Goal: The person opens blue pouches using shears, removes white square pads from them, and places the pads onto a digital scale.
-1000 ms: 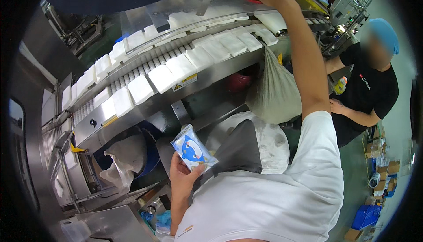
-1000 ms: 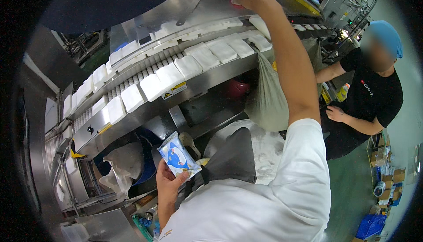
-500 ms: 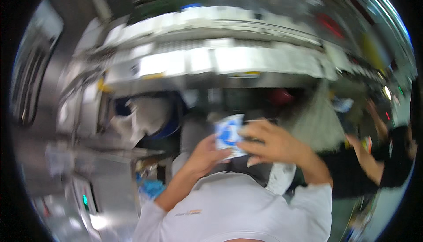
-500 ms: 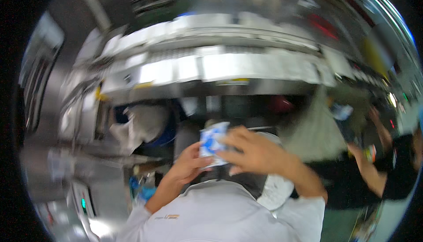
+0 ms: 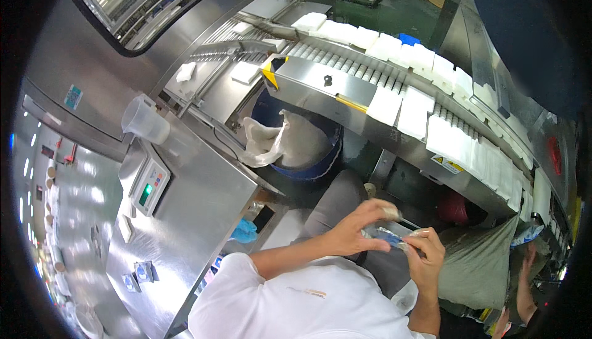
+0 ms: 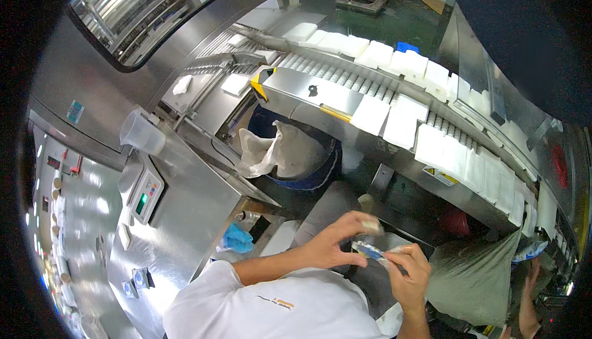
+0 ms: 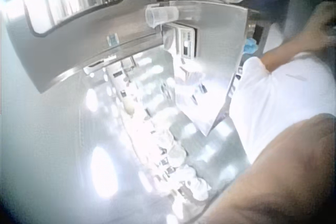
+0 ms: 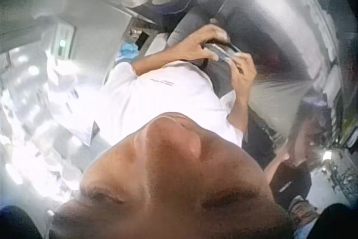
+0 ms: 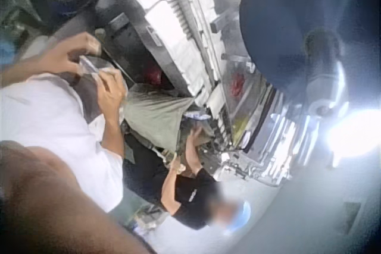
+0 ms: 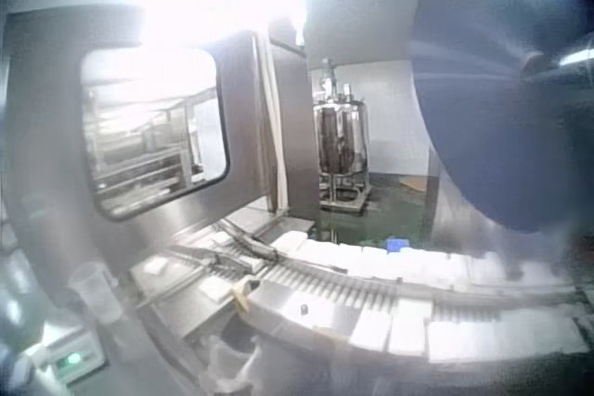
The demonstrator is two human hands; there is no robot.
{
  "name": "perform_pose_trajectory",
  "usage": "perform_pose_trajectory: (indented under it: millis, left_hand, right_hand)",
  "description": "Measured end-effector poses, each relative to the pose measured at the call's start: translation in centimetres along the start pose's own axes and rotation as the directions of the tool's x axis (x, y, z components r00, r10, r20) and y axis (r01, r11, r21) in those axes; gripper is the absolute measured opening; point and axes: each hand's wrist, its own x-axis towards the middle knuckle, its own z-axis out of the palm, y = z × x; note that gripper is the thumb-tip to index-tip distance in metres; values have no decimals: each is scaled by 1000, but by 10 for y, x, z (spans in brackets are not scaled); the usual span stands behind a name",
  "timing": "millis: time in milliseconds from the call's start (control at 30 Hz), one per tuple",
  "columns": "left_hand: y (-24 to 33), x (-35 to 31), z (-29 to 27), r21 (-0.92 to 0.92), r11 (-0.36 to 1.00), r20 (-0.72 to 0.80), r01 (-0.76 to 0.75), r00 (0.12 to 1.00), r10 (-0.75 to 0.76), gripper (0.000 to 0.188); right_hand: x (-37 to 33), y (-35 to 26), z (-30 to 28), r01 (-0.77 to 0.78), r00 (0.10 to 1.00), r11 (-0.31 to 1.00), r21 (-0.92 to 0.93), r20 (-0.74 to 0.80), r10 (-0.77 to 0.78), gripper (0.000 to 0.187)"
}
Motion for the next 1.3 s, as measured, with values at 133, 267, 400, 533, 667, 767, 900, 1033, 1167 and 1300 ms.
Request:
perform_pose_trajectory:
  millis: [133, 267, 400, 533, 667, 767, 900, 1033, 1167, 1300]
  left_hand:
    - [0, 4, 18, -237, 969, -72, 75, 993, -94, 9]
    - [13, 9, 35, -357, 891, -167, 280, 919, -356, 7]
    - [7, 17, 31, -592, 789, -254, 166, 890, -378, 14]
    - [7, 18, 47, -642, 749, -240, 163, 886, -398, 18]
    - [-3, 31, 39, -624, 757, -290, 192, 843, -453, 22]
    - [-27, 50, 2, -669, 730, -449, 137, 708, -545, 24]
    - [-12, 61, -1, -674, 735, -365, 75, 832, -419, 18]
    - [-8, 71, 12, -624, 764, -279, 162, 868, -412, 17]
    - [-6, 72, 13, -530, 838, -256, 134, 916, -309, 17]
    - [-1, 65, 18, -459, 882, -233, 107, 944, -235, 15]
  right_hand:
    - [-5, -2, 17, -31, 992, 990, 136, -118, 47, 18]
    - [-20, -10, 11, 115, 973, 991, -61, -196, -125, 16]
    - [-9, -7, 11, 350, 914, 936, -43, -205, -351, 21]
    - [-34, 2, 14, 310, 899, 946, 91, -352, -261, 25]
    - [-36, -2, 21, 239, 892, 964, 112, -418, -173, 22]
    - [-47, -4, 17, 173, 901, 980, 102, -418, -116, 20]
    - [-47, 1, 26, -35, 989, 981, 190, -134, 61, 17]
    - [-36, 11, -10, 33, 997, 999, -39, 66, -31, 19]
    - [-15, 8, -36, -83, 981, 996, -45, -180, 74, 29]
    - [22, -17, -8, -80, 982, 990, 114, -162, 98, 37]
